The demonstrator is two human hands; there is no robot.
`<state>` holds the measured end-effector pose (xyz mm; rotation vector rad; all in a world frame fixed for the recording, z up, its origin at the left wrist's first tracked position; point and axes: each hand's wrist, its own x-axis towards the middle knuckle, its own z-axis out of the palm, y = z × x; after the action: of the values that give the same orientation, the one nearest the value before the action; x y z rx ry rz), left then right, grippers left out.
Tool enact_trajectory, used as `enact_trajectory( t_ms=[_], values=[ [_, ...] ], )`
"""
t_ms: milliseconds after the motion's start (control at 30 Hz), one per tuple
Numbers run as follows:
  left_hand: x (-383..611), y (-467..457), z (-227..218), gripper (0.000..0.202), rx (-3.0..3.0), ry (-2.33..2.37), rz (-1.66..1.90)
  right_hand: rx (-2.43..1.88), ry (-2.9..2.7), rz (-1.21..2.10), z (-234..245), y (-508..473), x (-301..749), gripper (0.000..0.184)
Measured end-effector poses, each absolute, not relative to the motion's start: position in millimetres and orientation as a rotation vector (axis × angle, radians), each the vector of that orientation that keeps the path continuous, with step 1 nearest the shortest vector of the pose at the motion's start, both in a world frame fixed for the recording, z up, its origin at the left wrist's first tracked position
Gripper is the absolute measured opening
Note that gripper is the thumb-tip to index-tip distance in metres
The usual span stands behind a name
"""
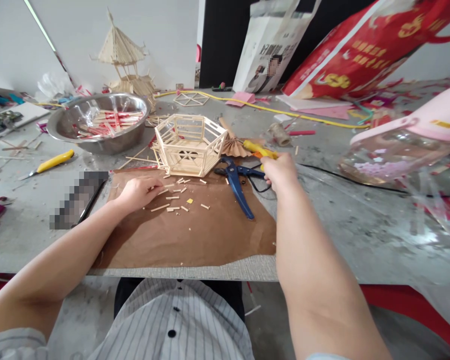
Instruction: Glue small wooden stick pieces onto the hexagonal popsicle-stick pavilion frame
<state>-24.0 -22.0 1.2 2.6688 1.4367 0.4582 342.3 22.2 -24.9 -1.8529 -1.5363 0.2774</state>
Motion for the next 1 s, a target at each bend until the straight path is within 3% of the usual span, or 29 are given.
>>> enact_trajectory(
  t_ms=[167,333,500,600,800,1000],
  values=[
    [-22.4,-22.9,1.9,0.023,2.573,1.437,0.530,-1.781,-1.033,0.496,-0.1,9.7,316.4,0.015],
    [-20.9,-24.5,2.7,0.022,2.514,1.404,0.578,-1.374,-0.767,0.772,21.3,-1.6,302.7,0.025],
    [-20.8,-25.3,3.6,0.021,2.411,1.406,0.620,-1.170,-0.949,1.021,30.0,-10.1,298.9,0.024],
    [-20.2,-24.5,3.8,0.021,2.285,1.374,0.705,-1.154,-1.017,1.010,34.6,-14.4,294.4,0.023],
    [-18.2,-21.8,4.2,0.027,1.716,1.230,0.856,-1.102,-1.155,1.013,41.8,-27.5,275.3,0.021],
    [-17.3,-24.4,7.6,0.029,1.336,1.085,0.853,-0.979,-1.408,1.249,38.8,-38.8,254.5,0.019]
  ],
)
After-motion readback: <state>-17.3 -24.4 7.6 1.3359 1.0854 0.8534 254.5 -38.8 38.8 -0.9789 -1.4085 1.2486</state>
